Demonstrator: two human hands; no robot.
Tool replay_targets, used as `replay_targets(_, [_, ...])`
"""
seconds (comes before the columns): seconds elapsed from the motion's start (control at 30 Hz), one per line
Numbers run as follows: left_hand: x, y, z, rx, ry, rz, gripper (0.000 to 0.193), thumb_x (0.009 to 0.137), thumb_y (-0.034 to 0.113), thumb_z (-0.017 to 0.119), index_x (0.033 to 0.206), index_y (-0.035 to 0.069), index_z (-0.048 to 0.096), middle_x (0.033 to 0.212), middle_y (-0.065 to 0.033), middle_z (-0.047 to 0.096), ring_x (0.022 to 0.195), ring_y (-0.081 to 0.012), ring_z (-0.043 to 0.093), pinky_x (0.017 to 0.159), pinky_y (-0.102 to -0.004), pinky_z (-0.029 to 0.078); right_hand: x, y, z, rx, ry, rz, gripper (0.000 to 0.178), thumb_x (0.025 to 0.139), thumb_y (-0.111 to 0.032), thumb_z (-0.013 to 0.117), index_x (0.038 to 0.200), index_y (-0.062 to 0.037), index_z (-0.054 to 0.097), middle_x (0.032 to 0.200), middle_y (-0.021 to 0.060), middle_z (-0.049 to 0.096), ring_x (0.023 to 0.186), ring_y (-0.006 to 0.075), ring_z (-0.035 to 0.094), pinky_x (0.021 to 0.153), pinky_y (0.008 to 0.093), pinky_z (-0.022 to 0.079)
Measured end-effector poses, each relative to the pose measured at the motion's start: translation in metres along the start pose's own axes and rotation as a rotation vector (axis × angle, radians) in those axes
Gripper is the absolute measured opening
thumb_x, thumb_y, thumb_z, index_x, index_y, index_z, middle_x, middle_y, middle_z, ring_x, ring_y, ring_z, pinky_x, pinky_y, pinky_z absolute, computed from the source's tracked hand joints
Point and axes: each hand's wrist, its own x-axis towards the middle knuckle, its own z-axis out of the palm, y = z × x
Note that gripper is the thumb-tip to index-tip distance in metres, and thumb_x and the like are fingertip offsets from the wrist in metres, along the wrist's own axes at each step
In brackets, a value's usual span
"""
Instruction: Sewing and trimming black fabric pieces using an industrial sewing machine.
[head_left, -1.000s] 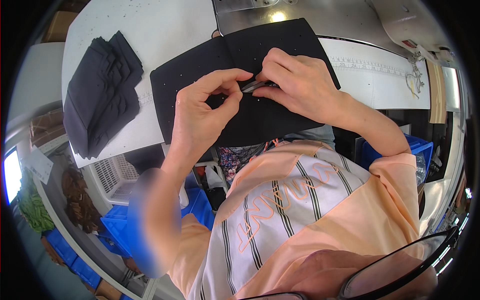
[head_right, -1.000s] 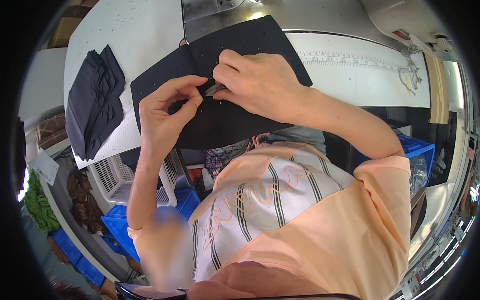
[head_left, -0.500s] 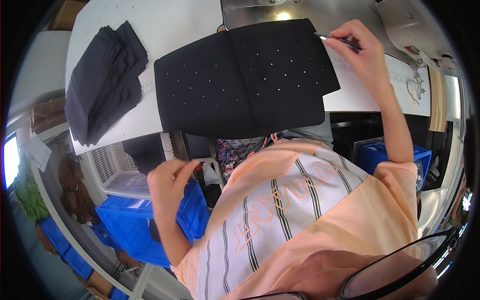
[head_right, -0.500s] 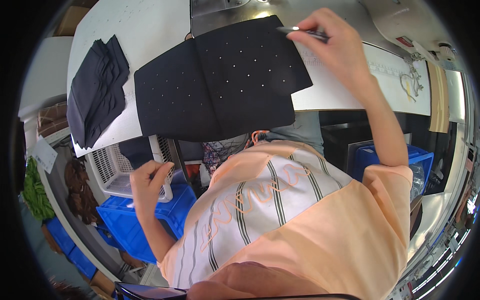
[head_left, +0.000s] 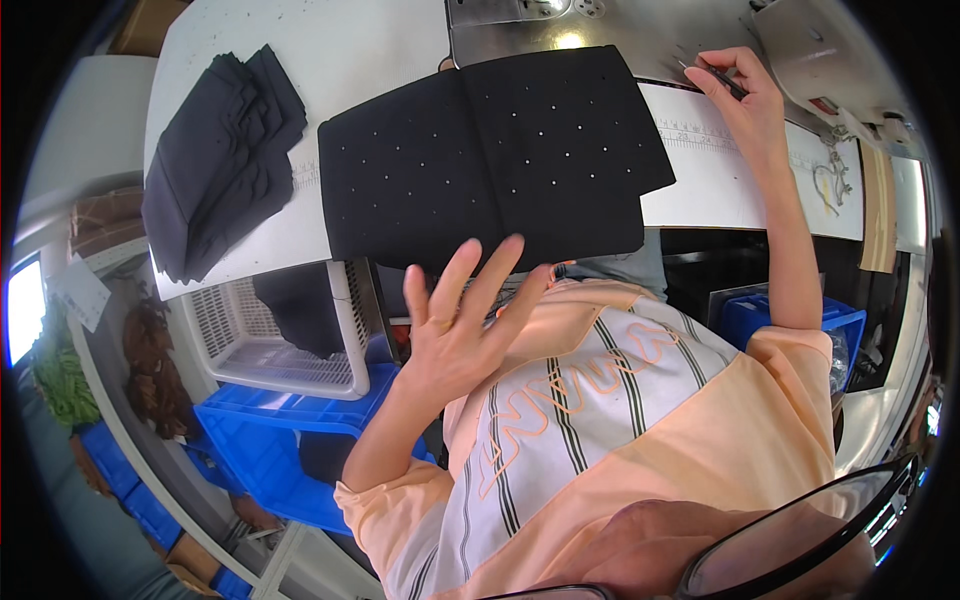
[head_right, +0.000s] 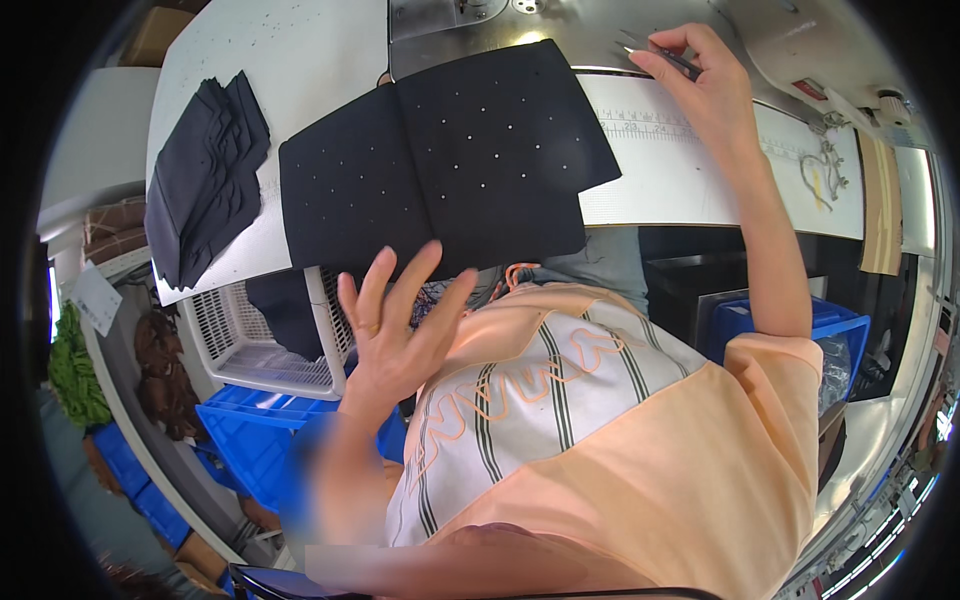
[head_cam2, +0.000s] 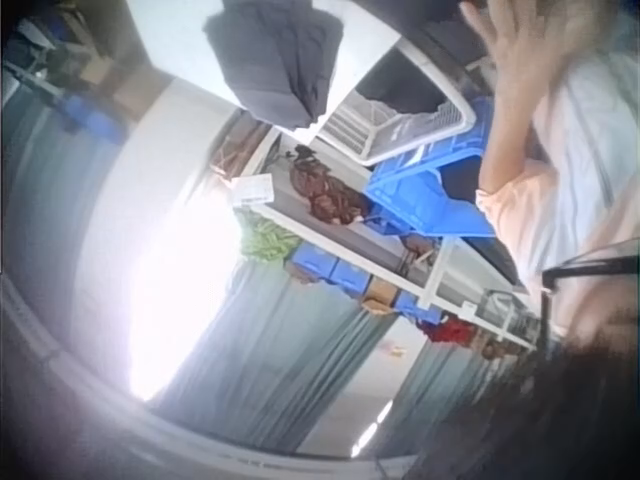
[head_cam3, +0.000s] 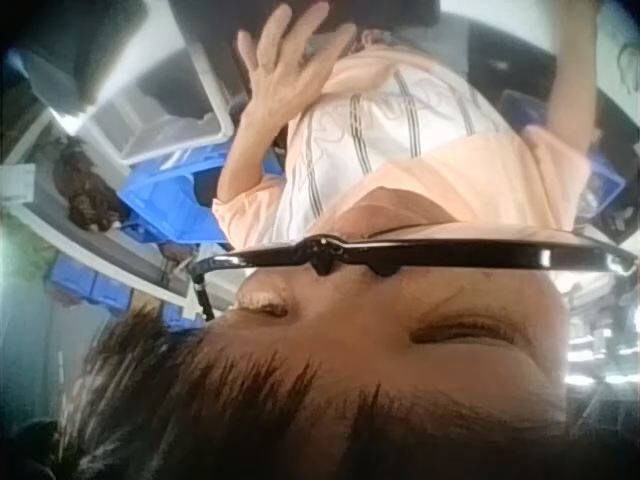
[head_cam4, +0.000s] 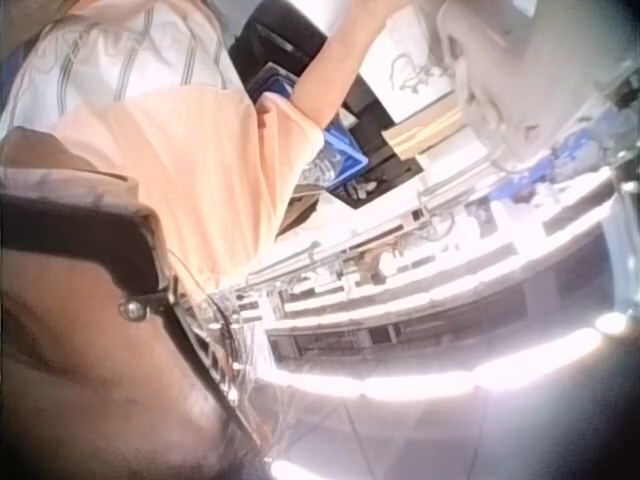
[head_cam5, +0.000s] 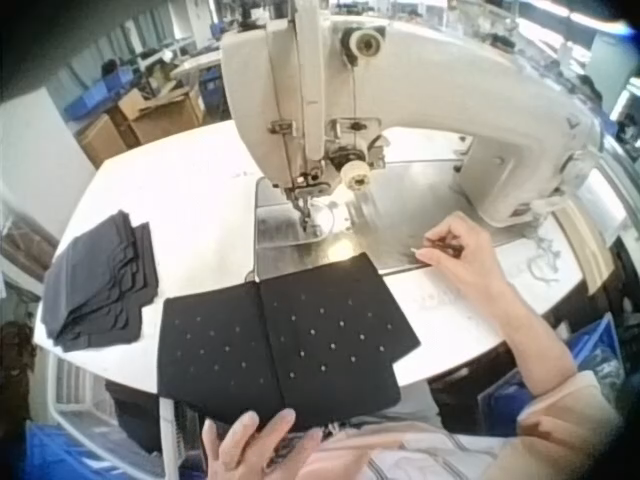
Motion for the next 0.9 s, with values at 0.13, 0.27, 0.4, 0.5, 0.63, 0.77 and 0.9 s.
replay_targets(0.13, [0.041,-0.021,0.013,-0.244,-0.049,-0.221,0.034,0.081,0.014,0.064,0.115,0.008,0.065,0.110,-0.0088,0.067,0.108,-0.0264,0.058,0.085,-0.0378,0.047,0.002,0.007,0.002,-0.033,-0.001,-0.029,0.025,0.082,-0.021,0.075,0.097,-0.0034,0.065,0.087,0.0015,0.063,0.078,0.0095,0.056,0.070,0.0230,0.045])
replay_targets(0.27, [0.015,-0.087,-0.048,-0.677,0.211,-1.030,0.025,0.090,0.019,0.065,0.100,-0.004,0.066,0.086,-0.0011,0.067,0.075,-0.0077,0.054,0.068,-0.0233,0.044,0.002,0.006,0.001,-0.078,-0.027,-0.059,0.022,0.083,-0.017,0.073,0.098,-0.0035,0.065,0.091,0.0018,0.064,0.080,0.0095,0.055,0.074,0.0228,0.044])
replay_targets(0.4, [-0.082,-0.096,-0.169,-0.210,0.593,-1.004,0.027,0.092,0.011,0.062,0.114,-0.005,0.064,0.100,-0.0058,0.066,0.088,-0.0094,0.056,0.081,-0.0236,0.045,-0.003,-0.001,0.007,0.036,-0.104,-0.025,0.019,0.086,-0.012,0.069,0.102,-0.0034,0.063,0.095,0.0009,0.063,0.083,0.0073,0.054,0.079,0.0205,0.042])
replay_targets(0.5, [-0.173,-0.047,-0.232,0.514,0.269,-1.071,0.037,0.089,-0.006,0.052,0.124,0.002,0.060,0.109,-0.0098,0.068,0.101,-0.0166,0.063,0.091,-0.0285,0.047,-0.001,-0.003,0.020,0.165,-0.248,-0.090,0.018,0.088,-0.009,0.066,0.105,-0.0025,0.062,0.099,0.0006,0.062,0.087,0.0070,0.054,0.082,0.0202,0.041])
replay_targets(0.63, [-0.275,0.010,-0.200,0.564,0.112,-1.206,0.063,0.070,-0.019,0.043,0.126,0.006,0.060,0.126,-0.0118,0.061,0.119,-0.0227,0.057,0.104,-0.0338,0.041,0.014,0.003,0.040,0.250,-0.370,-0.173,0.016,0.092,-0.008,0.062,0.106,-0.0017,0.061,0.106,0.0015,0.060,0.091,0.0072,0.053,0.086,0.0206,0.040])
replay_targets(0.77, [-0.331,0.046,-0.116,0.231,-0.393,-1.617,0.047,0.081,-0.005,0.057,0.126,0.008,0.059,0.138,-0.0167,0.051,0.130,-0.0264,0.046,0.102,-0.0376,0.042,0.021,0.010,0.043,0.103,-0.307,-0.098,0.019,0.093,-0.009,0.061,0.111,-0.0015,0.061,0.106,-0.0009,0.058,0.089,0.0064,0.052,0.084,0.0193,0.041])
replay_targets(0.9, [-0.325,0.021,-0.144,-0.122,-0.677,-1.601,0.049,0.078,0.016,0.074,0.125,0.009,0.061,0.131,-0.0221,0.055,0.126,-0.0287,0.051,0.096,-0.0366,0.046,0.016,0.008,0.040,0.166,-0.294,-0.167,0.016,0.090,-0.006,0.064,0.105,-0.0008,0.061,0.105,0.0005,0.060,0.088,0.0064,0.053,0.083,0.0189,0.040])
